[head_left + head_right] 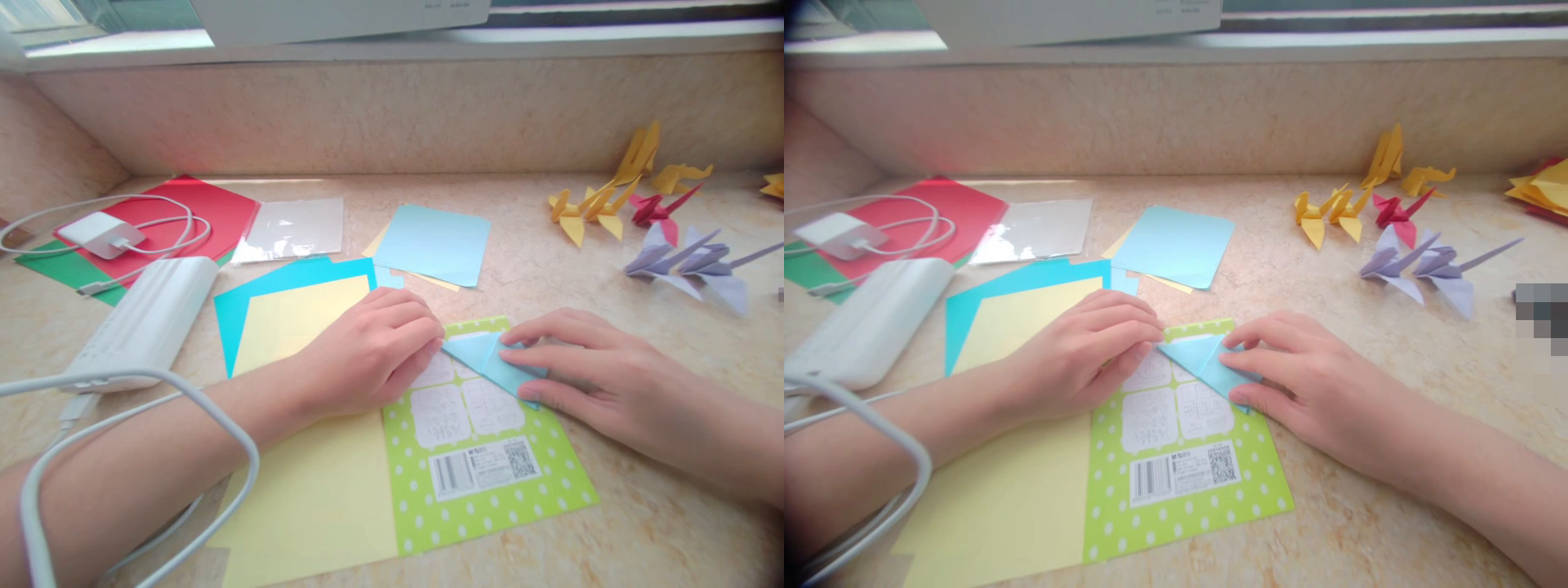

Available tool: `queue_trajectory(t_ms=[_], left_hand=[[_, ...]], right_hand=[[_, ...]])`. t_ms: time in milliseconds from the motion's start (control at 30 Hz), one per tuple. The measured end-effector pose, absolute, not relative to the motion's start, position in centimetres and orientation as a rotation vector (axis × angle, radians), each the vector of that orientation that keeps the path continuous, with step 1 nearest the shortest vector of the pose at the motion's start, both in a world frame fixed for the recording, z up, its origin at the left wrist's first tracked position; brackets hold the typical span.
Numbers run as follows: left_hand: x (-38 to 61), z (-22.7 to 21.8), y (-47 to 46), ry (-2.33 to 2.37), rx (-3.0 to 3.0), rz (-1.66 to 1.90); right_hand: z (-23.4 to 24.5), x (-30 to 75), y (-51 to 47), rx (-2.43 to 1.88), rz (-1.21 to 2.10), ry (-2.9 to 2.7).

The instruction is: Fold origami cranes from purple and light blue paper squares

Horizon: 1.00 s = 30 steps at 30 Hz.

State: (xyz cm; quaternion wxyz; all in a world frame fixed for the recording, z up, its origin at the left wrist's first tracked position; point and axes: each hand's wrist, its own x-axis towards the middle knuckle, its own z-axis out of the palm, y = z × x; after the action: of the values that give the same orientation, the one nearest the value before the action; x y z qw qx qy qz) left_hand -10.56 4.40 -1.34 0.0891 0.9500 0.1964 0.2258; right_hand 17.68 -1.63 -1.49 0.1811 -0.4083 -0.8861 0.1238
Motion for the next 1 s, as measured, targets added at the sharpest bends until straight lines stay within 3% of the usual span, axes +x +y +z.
queue_trajectory(t_ms=[233, 767, 1000], left_hand=[[-10.5, -1.0, 4.3, 0.436, 2.915, 0.681], [-6.3, 1.6, 5.5, 0.275, 2.907, 0.186], [-6.4, -0.2, 5.7, 0.262, 2.866, 0.401]], right_hand=[[-1.3, 17.8, -1.8, -1.141, 0.367, -2.524], [-0.8, 18.1, -0.7, -0.939, 0.574, -2.537], [-1.0, 18.4, -0.2, -0.844, 0.457, -2.511]])
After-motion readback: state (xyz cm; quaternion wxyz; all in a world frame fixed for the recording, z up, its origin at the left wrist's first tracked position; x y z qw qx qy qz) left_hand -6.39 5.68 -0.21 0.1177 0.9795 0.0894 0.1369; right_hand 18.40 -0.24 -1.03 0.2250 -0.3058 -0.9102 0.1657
